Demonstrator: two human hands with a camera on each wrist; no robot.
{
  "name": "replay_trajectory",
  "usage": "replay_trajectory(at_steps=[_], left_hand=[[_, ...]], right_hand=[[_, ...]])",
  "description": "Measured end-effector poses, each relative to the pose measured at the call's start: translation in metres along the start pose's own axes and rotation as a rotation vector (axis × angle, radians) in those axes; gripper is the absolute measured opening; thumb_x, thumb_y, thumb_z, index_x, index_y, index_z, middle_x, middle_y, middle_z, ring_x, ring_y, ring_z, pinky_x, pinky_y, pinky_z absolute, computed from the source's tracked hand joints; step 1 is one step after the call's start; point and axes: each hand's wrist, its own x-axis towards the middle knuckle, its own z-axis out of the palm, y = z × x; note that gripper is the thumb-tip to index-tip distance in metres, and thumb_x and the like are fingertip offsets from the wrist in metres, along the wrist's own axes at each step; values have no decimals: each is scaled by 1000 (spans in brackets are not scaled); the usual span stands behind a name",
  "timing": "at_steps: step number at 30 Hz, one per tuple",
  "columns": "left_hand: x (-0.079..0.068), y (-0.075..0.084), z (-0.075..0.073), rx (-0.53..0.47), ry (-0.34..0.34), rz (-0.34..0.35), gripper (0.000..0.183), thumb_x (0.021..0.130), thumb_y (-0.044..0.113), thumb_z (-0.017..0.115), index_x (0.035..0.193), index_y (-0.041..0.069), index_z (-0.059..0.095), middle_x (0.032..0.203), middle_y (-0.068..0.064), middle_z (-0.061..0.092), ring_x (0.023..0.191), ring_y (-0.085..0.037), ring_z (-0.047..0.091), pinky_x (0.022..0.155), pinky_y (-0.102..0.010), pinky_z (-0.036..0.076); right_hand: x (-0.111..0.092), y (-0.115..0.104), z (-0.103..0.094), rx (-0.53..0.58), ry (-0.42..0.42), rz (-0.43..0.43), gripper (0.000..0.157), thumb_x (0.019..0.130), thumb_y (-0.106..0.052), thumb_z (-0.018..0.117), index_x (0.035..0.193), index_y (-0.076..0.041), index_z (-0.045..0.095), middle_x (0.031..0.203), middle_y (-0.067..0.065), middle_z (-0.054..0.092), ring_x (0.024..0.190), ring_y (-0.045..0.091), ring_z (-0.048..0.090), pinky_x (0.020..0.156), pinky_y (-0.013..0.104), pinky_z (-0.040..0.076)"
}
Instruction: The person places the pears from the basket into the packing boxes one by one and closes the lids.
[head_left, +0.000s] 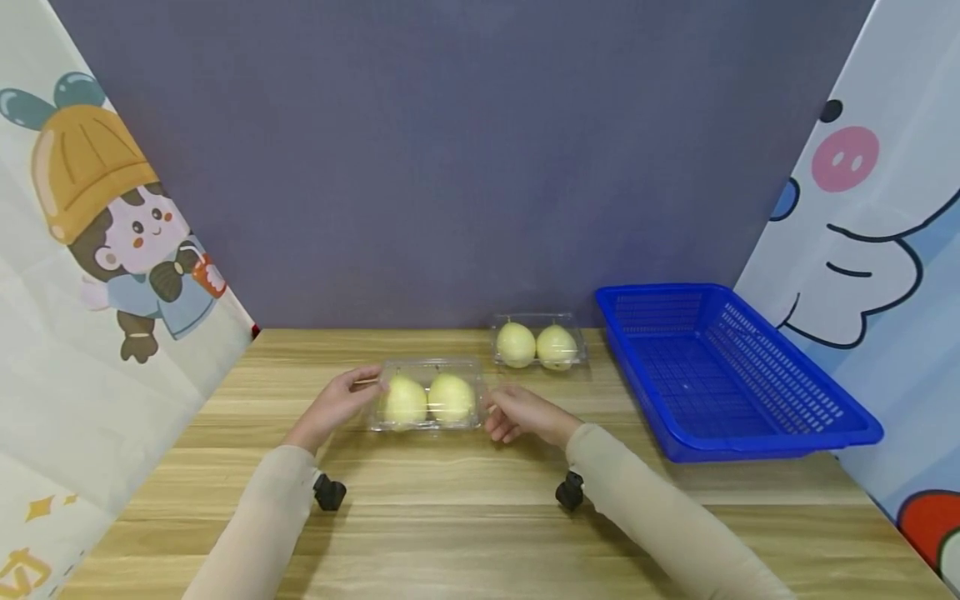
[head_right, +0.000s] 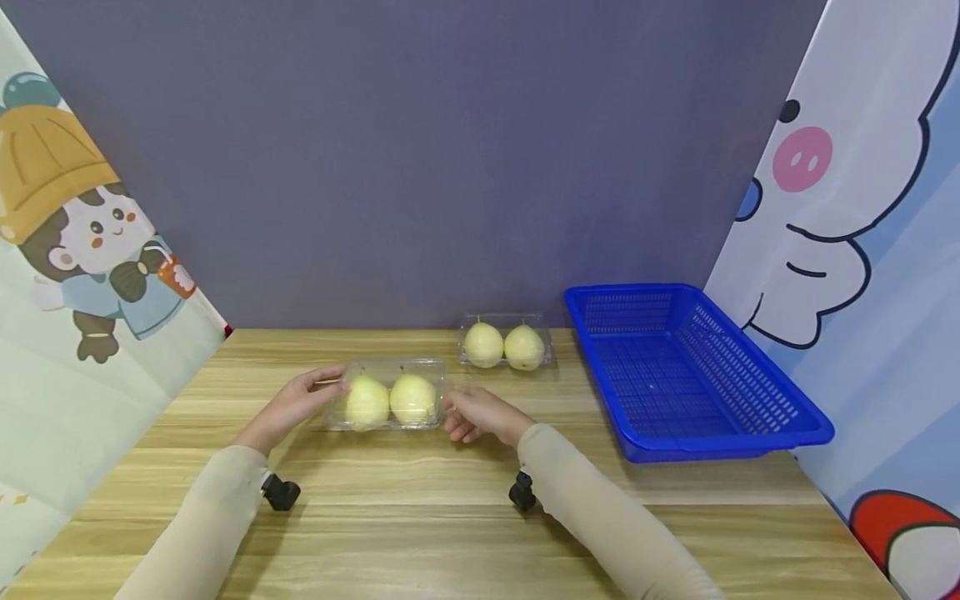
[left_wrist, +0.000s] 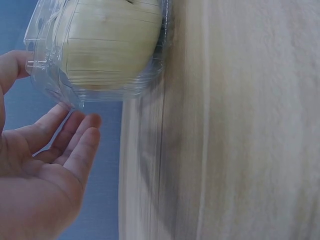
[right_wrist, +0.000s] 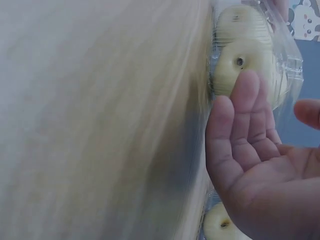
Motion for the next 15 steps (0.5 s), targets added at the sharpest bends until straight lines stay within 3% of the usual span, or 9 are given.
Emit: replay_trajectory(at_steps=[6, 15], left_hand=[[3, -3, 0, -16, -8, -14, 64, 103, 27, 59, 154, -3, 33, 156, -26, 31, 139, -44, 36, 111, -60, 34], [0, 0, 0, -15, -5, 0, 68, 102, 35, 61, 155, 1, 34, 156, -24, 34, 139, -42, 37, 111, -59, 36]], right_hand=[[-8, 1, 2, -6, -61, -4, 31, 102, -29, 48, 111, -3, 62, 83, 8, 65, 69, 17, 61, 64, 28, 55], [-14, 0, 8, -9, -103, -16, 41, 101, -33, 52, 117, 4, 58, 87, 9, 65, 73, 18, 62, 68, 30, 56]])
